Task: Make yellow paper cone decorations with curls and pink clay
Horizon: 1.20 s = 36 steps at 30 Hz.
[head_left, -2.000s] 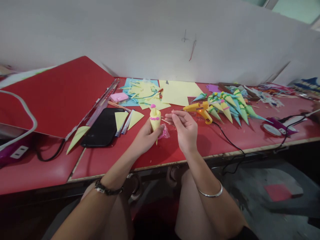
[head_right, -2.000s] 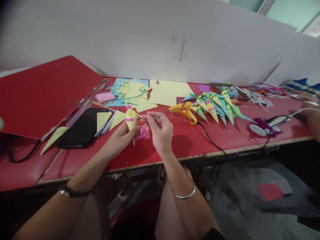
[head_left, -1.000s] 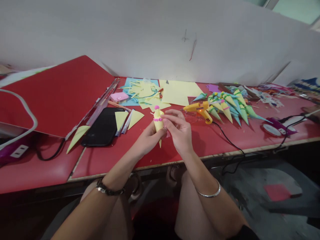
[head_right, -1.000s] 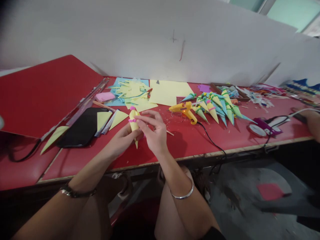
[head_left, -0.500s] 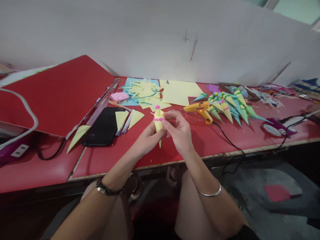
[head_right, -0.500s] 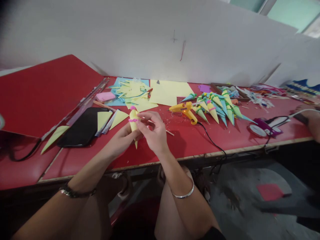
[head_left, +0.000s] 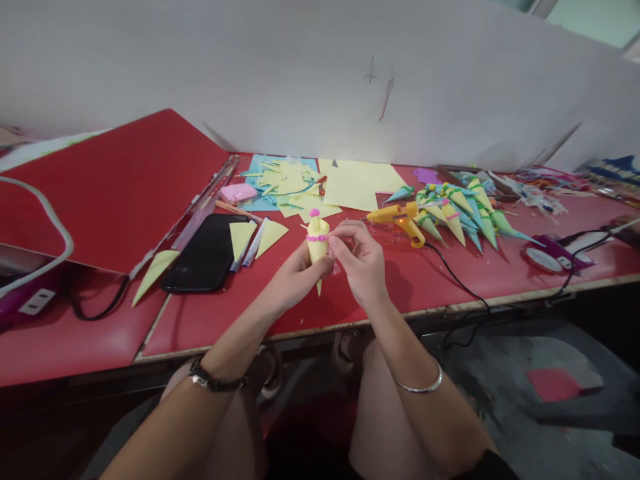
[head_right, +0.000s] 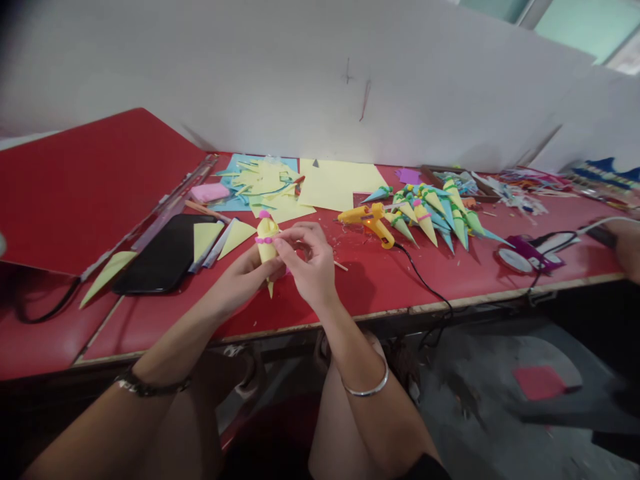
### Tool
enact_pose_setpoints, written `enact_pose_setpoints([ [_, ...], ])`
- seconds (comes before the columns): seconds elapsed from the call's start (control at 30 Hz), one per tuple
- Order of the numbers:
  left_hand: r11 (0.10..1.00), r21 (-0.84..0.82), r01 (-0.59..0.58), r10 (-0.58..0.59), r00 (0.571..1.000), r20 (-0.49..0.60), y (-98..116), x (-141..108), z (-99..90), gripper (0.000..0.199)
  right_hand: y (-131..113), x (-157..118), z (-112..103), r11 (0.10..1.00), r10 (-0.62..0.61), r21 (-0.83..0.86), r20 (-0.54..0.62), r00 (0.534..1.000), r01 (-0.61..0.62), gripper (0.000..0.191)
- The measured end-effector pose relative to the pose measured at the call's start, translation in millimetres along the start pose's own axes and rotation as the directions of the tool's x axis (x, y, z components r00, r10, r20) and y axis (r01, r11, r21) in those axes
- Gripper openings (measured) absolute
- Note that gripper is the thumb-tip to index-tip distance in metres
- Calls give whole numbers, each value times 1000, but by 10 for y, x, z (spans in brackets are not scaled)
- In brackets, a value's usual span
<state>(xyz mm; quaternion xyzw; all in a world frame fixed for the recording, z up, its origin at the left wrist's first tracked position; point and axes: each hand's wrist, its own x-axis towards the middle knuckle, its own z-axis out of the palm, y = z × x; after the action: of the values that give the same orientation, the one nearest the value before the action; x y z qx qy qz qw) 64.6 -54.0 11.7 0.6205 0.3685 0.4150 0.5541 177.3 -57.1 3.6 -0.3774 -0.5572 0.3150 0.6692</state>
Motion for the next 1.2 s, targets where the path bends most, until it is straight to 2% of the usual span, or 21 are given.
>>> enact_pose_setpoints([
  [0.17,1000,15,-10,10,1000,9,-11,2,-10,14,3,-8,3,998,35,42,13,999,-35,2],
  [0.37,996,86,-26,25,1000,16,-17,7,-29,16,32,-6,1,974,151,162,52,987,-157,13],
  [0.6,992,125,-6,2,999,34,-19,-3,-43,16,52,14,-15,922,247,255,195,949,-292,25],
  [0.8,993,116,-5,-3,998,70,-22,-19,-50,18,59,4,-44,891,265,273,334,905,-362,27],
  [1.0,989,146,-7,-5,997,81,-29,-18,-59,18,33,8,-36,867,307,297,312,899,-399,27],
  [1.2,987,163,-14,-1,996,91,-18,-18,-61,18,28,-2,-21,860,300,324,305,904,-395,24],
])
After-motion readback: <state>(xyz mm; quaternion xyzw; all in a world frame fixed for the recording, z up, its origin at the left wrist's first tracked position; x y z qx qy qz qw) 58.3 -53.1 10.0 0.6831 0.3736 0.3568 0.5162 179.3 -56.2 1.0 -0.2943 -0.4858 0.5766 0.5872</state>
